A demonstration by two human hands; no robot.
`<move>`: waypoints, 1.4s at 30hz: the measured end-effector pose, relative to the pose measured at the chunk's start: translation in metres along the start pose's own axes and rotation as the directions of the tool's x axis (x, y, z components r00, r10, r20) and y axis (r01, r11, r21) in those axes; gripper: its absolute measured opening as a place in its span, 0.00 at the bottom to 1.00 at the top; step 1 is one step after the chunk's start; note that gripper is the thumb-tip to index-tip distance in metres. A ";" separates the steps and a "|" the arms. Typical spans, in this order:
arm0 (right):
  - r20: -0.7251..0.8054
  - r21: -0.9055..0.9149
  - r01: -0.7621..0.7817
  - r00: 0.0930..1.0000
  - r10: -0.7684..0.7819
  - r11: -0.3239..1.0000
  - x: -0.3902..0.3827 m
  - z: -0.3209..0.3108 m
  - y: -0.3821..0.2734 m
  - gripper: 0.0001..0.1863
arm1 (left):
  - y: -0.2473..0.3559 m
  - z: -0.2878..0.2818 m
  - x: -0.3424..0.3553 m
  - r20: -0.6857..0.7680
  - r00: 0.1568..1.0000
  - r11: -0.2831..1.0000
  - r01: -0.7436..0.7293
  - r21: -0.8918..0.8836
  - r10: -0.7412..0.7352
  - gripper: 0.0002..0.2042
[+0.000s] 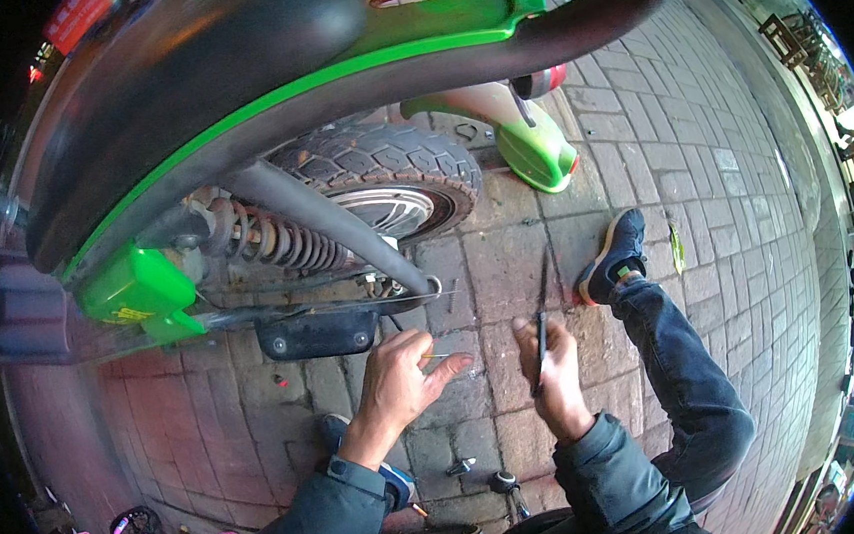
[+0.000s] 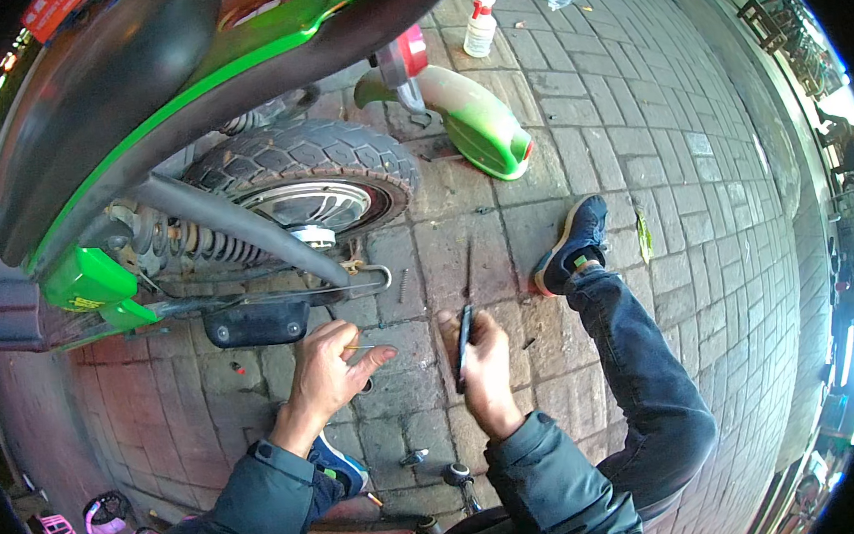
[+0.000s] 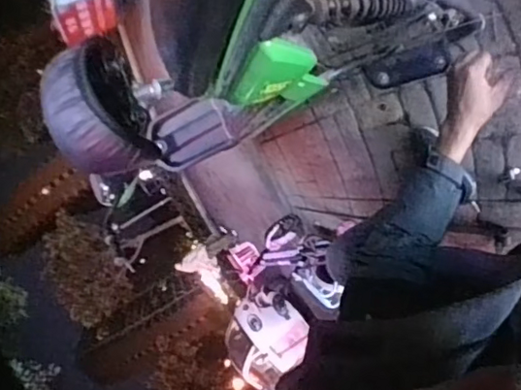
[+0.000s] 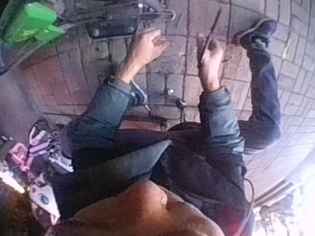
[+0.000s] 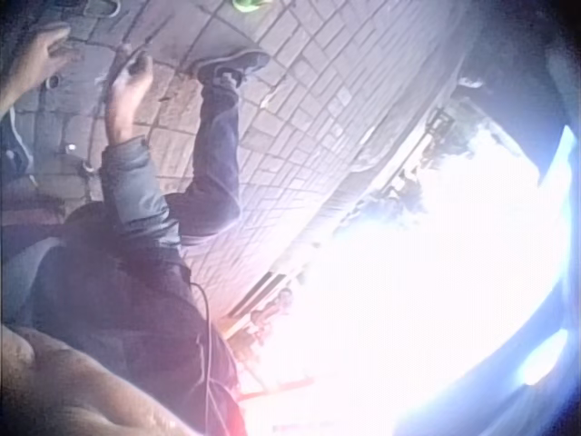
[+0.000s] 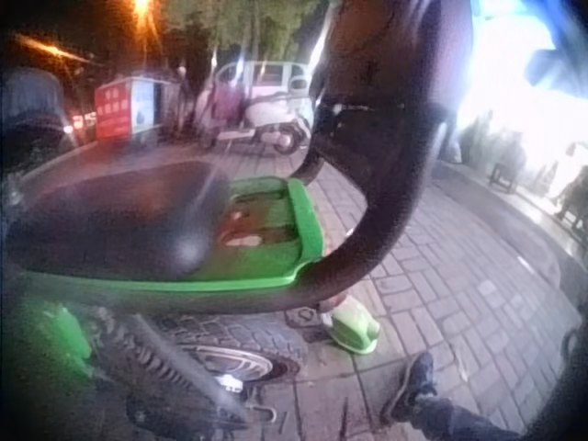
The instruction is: The person sits on the ground beside a green electric scooter and uses scissors to strip the insulation from wires near the rear wheel. They then twist the exposed wire ends together and wrap the connection with electrical tape.
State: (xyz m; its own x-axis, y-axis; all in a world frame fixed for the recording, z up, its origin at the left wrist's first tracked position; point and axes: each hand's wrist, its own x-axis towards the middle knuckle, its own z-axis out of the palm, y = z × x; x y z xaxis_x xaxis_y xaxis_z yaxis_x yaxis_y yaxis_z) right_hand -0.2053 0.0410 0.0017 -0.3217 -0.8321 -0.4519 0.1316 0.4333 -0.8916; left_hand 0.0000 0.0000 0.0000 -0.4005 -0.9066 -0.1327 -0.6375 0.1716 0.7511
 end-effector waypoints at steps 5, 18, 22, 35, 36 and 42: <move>-0.070 0.140 -0.033 0.997 0.043 0.990 0.006 -0.010 0.014 0.19 | 0.008 0.004 0.005 -0.099 0.985 0.956 -0.158 -0.245 0.138 0.20; 0.011 -0.181 -0.238 0.970 0.244 0.954 0.007 -0.021 0.093 0.24 | -0.048 -0.079 -0.014 -0.734 0.533 0.904 0.179 -0.388 -0.420 0.17; 0.089 -0.269 -0.256 0.953 0.288 0.929 0.001 -0.018 0.111 0.27 | -0.101 -0.106 -0.006 -0.760 0.526 0.910 0.358 -0.208 -0.381 0.26; 0.139 -0.339 -0.308 0.918 0.371 0.889 0.005 -0.026 0.132 0.27 | -0.202 -0.062 -0.025 -0.588 0.038 0.570 -0.203 -0.796 -0.808 0.10; 0.152 -0.265 -0.352 0.904 0.399 0.898 0.005 -0.026 0.133 0.25 | -0.208 -0.062 -0.025 -0.410 -0.010 0.402 -0.224 -0.888 -0.912 0.10; 0.153 -0.212 -0.346 0.912 0.381 0.914 0.008 -0.025 0.139 0.24 | -0.236 -0.072 -0.032 -0.324 0.612 0.096 -0.374 -0.922 -0.722 0.09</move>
State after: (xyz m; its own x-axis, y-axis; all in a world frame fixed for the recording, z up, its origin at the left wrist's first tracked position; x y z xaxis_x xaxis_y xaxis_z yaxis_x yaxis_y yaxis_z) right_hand -0.2128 0.1027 -0.1247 -0.0996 -0.6467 -0.7562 0.0334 0.7574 -0.6521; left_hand 0.2110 -0.0391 -0.1266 0.4283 -0.8031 -0.4142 0.6955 0.0003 0.7185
